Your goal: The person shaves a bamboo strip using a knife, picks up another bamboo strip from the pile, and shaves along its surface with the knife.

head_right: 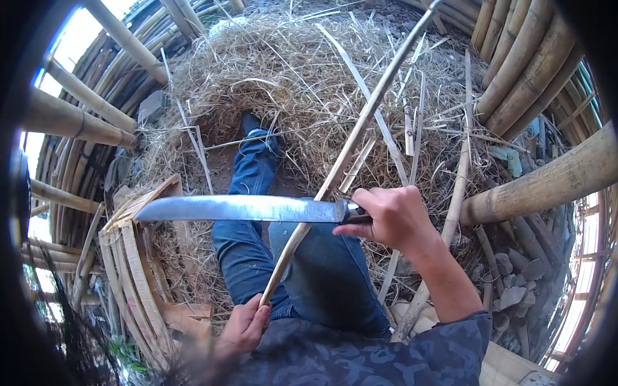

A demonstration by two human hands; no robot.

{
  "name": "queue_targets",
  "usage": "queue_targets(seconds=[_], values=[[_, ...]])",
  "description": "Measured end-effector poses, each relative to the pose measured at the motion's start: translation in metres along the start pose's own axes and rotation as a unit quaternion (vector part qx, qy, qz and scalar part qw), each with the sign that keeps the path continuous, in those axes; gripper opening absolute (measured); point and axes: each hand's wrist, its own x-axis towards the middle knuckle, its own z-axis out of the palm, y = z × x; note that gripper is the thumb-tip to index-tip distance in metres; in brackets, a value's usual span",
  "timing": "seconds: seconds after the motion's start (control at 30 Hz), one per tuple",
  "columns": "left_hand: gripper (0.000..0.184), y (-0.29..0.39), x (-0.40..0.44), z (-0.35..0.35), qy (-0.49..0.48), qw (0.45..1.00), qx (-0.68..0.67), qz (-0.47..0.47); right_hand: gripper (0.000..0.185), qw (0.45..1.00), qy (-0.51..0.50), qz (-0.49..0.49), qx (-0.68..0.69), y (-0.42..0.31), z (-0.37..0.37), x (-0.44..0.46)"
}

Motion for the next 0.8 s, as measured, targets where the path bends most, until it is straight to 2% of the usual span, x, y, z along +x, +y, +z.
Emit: queue_targets(seconds=[0.1, 0.2, 0.33, 0.43, 0.53, 0.63, 0.8], values=[[0.020, 0.010, -0.007, -0.002, 0.013, 0.999, 0.041, -0.013, 0.062, 0.999, 0.017, -0.026, -0.012, 0.010, 0.003, 0.001], [0.020, 0.004, -0.010, 0.003, 0.018, 1.000, 0.000, -0.012, 0.062, 0.998, 0.041, -0.039, -0.018, 0.016, 0.006, -0.001], [0.021, 0.009, -0.015, 0.001, 0.025, 0.999, 0.013, -0.019, 0.062, 0.997, 0.041, -0.044, -0.042, 0.026, 0.006, -0.003], [0.020, -0.001, -0.019, -0.012, 0.121, 0.988, 0.089, -0.032, 0.062, 0.997, 0.035, -0.038, -0.053, 0.046, 0.013, -0.006], [0.018, -0.007, -0.019, -0.016, 0.095, 0.994, 0.055, -0.022, 0.061, 0.997, 0.007, -0.033, -0.072, 0.052, 0.027, -0.011], [0.016, 0.004, -0.013, -0.016, 0.109, 0.993, 0.038, 0.001, 0.062, 0.998, 0.063, -0.002, -0.029, 0.043, 0.027, -0.011], [0.013, 0.034, -0.004, -0.015, 0.094, 0.994, 0.040, 0.024, 0.062, 0.997, 0.068, 0.022, -0.037, 0.023, -0.009, 0.002]])
